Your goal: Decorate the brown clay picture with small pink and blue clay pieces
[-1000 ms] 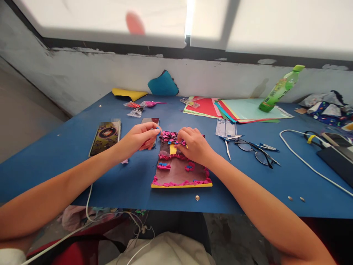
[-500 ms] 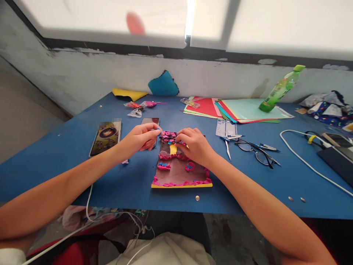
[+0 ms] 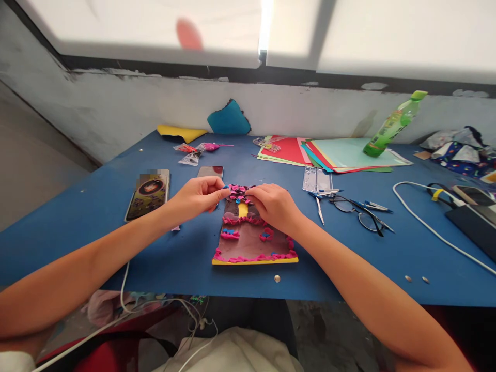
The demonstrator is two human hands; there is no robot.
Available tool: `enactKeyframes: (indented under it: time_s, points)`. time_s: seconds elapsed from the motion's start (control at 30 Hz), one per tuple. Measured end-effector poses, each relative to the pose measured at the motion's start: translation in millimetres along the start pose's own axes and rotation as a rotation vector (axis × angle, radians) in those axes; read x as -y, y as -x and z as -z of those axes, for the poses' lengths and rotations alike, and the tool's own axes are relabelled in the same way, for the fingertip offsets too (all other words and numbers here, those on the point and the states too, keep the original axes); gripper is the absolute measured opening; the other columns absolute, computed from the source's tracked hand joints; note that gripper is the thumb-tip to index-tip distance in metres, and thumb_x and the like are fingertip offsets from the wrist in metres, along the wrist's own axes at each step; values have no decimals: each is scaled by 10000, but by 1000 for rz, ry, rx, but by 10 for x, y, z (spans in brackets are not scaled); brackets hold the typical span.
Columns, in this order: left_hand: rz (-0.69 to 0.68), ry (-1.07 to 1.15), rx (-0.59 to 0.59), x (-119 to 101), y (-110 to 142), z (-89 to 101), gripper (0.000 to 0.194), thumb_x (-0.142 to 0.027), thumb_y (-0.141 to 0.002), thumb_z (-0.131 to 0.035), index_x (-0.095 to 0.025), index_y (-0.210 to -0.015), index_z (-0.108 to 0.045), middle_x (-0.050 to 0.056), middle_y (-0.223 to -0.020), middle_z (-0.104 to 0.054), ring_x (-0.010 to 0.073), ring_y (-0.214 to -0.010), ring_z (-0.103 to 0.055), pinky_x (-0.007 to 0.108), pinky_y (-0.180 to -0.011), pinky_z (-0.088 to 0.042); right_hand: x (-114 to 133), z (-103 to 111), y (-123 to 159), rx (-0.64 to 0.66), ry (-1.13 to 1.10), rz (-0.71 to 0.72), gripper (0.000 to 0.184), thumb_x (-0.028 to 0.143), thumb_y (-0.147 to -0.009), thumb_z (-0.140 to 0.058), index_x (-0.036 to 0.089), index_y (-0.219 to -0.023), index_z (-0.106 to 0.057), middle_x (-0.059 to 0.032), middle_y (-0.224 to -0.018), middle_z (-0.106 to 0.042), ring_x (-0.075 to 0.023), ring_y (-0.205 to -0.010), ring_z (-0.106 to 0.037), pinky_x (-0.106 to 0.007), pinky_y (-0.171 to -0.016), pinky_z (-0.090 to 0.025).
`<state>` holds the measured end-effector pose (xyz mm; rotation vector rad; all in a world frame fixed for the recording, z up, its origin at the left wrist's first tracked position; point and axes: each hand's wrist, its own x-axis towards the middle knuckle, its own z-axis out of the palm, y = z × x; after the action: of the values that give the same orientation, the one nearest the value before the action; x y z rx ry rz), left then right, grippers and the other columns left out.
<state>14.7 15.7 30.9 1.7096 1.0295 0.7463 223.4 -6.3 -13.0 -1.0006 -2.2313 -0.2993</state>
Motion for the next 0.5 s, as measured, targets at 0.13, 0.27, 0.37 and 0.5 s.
enactKeyframes:
  time_s: [0.13, 0.27, 0.37, 0.5]
  points:
    - [9, 0, 11, -16, 25, 3, 331, -382, -645, -736, -164, -599, -491, -79, -421, -421, 52, -393, -375, 169, -393, -242, 46, 14, -14, 1, -63, -46, 161, 181, -907, -492, 196, -848, -642, -52, -805, -715, -171, -732, -651, -281, -681, -487]
    - [33, -17, 23, -16, 45, -23, 377, -428, -622, -735, -168, -563, -468, -67, -410, -433, 55, -399, -384, 169, -400, -256, 164, 47, -47, -61, -209, -57, 157, 259, -903, -565, 189, -767, -600, -18, -687, -666, -128, -625, -602, -226, -605, -464]
    - [33, 11, 62, 15, 59, -77, 364, -463, -638, -701, -161, -583, -506, -59, -443, -451, 63, -421, -394, 179, -418, -298, 252, 71, -61, -67, -223, 22, 174, 266, -943, -506, 184, -817, -594, -14, -669, -641, -111, -589, -560, -214, -586, -440]
    - [-62, -35, 72, 60, 84, -156, 297, -423, -735, -582, -141, -640, -590, -45, -489, -455, 75, -454, -390, 195, -438, -296, 304, 87, -56, -50, -83, 124, 275, 296, -972, -441, 188, -744, -550, -12, -619, -582, -112, -543, -485, -227, -536, -378]
